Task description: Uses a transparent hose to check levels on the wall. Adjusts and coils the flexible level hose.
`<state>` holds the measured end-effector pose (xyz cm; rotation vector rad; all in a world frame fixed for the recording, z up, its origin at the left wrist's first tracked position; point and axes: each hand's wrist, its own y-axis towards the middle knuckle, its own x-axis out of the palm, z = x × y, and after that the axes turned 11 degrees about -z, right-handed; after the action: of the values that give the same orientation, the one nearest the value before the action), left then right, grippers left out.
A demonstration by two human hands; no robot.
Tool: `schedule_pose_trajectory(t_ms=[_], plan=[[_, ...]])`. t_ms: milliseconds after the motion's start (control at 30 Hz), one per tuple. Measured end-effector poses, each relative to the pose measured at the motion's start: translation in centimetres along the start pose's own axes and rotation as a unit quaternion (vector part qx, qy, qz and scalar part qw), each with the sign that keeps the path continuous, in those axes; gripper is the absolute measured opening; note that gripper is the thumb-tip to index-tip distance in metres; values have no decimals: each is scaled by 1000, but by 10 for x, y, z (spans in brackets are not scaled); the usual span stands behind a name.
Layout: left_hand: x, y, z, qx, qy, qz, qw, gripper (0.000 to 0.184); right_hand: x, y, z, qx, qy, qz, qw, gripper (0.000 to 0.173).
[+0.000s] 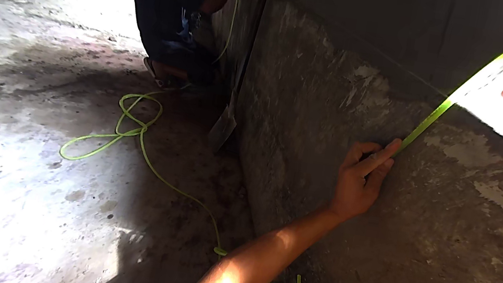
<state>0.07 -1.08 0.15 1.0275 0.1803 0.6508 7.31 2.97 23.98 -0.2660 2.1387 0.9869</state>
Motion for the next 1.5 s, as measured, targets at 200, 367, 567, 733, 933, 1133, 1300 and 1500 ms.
schedule_pose_trajectory(t_ms=[200,367,567,733,933,1133,1300,1500], plan=[[3,2,-4,16,-5,14,1000,31,-3,-13,-20,26,37,29,999,76],[4,2,-4,18,-12,17,1000,31,-5,-16,-21,23,9,41,999,70],[4,1,-3,7,-12,17,1000,32,-6,-19,-23,10,3,38,999,63],[4,2,-1,12,-24,26,999,31,-6,-20,-23,10,5,40,999,62],[5,1,-1,10,-21,28,999,31,-7,-19,-24,17,3,40,999,65],[5,0,-1,4,-24,25,999,32,-6,-20,-24,18,5,39,999,63],[5,0,-1,9,-19,29,999,32,-6,-21,-26,21,0,37,999,66],[5,1,0,15,-22,29,999,31,-7,-21,-27,16,-17,37,999,62]])
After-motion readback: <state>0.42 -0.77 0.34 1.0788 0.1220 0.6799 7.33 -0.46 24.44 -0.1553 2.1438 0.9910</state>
